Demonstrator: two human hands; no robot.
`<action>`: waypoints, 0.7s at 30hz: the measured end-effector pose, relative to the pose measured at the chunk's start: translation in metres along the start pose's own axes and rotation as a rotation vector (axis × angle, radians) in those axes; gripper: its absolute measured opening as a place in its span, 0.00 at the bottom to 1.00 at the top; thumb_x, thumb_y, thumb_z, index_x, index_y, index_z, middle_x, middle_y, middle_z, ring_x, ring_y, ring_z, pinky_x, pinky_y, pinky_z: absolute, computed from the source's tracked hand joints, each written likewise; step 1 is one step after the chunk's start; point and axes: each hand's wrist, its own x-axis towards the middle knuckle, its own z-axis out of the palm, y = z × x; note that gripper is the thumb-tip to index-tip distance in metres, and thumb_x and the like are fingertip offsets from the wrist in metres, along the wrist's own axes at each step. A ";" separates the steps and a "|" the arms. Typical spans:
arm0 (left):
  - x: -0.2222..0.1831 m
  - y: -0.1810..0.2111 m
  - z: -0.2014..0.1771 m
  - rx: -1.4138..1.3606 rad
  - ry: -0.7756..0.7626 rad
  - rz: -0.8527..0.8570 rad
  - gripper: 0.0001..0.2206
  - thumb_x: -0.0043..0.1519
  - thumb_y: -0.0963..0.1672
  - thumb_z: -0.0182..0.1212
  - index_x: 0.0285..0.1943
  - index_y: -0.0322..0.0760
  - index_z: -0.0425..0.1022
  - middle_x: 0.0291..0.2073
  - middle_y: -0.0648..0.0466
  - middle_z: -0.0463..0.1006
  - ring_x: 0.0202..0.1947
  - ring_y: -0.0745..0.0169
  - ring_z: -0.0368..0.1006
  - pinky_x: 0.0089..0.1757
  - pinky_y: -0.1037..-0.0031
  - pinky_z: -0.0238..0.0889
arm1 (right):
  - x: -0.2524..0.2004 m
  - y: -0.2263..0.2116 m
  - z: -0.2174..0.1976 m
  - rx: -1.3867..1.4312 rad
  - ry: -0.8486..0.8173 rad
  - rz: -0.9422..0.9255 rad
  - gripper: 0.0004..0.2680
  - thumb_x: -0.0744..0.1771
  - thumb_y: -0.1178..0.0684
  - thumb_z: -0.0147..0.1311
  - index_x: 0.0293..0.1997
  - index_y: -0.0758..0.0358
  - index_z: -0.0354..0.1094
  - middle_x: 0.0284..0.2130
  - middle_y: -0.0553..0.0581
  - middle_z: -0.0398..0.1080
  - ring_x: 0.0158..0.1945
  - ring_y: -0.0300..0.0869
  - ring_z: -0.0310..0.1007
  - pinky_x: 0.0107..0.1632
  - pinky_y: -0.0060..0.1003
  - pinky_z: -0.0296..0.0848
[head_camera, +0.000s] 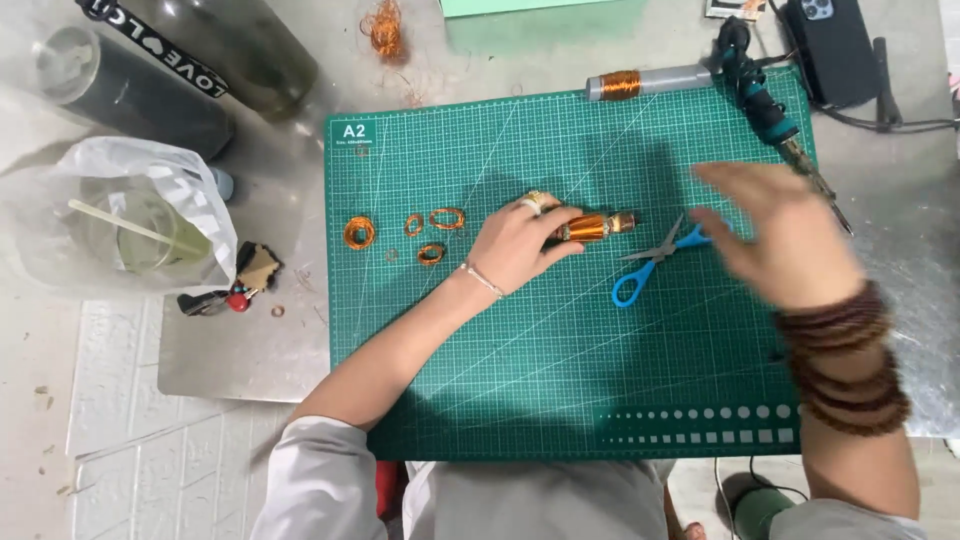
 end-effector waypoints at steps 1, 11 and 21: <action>0.000 0.000 0.000 -0.001 0.000 0.001 0.18 0.58 0.53 0.56 0.52 0.42 0.72 0.43 0.52 0.72 0.32 0.58 0.72 0.29 0.68 0.70 | 0.004 -0.003 0.012 -0.001 0.000 0.001 0.14 0.64 0.59 0.54 0.55 0.70 0.65 0.50 0.68 0.69 0.51 0.55 0.70 0.54 0.47 0.71; -0.005 0.007 -0.024 -0.070 0.018 -0.021 0.14 0.59 0.51 0.58 0.47 0.41 0.76 0.38 0.49 0.76 0.39 0.56 0.75 0.43 0.69 0.71 | 0.000 0.002 0.086 -0.079 0.004 -0.045 0.04 0.67 0.56 0.52 0.42 0.61 0.72 0.31 0.53 0.69 0.37 0.45 0.73 0.41 0.36 0.73; -0.006 -0.003 -0.016 -0.030 0.220 0.052 0.05 0.60 0.45 0.57 0.34 0.44 0.75 0.29 0.60 0.74 0.32 0.65 0.73 0.37 0.75 0.68 | 0.006 -0.004 0.074 0.128 -0.080 0.101 0.05 0.67 0.58 0.49 0.41 0.68 0.70 0.17 0.57 0.69 0.21 0.43 0.71 0.25 0.33 0.69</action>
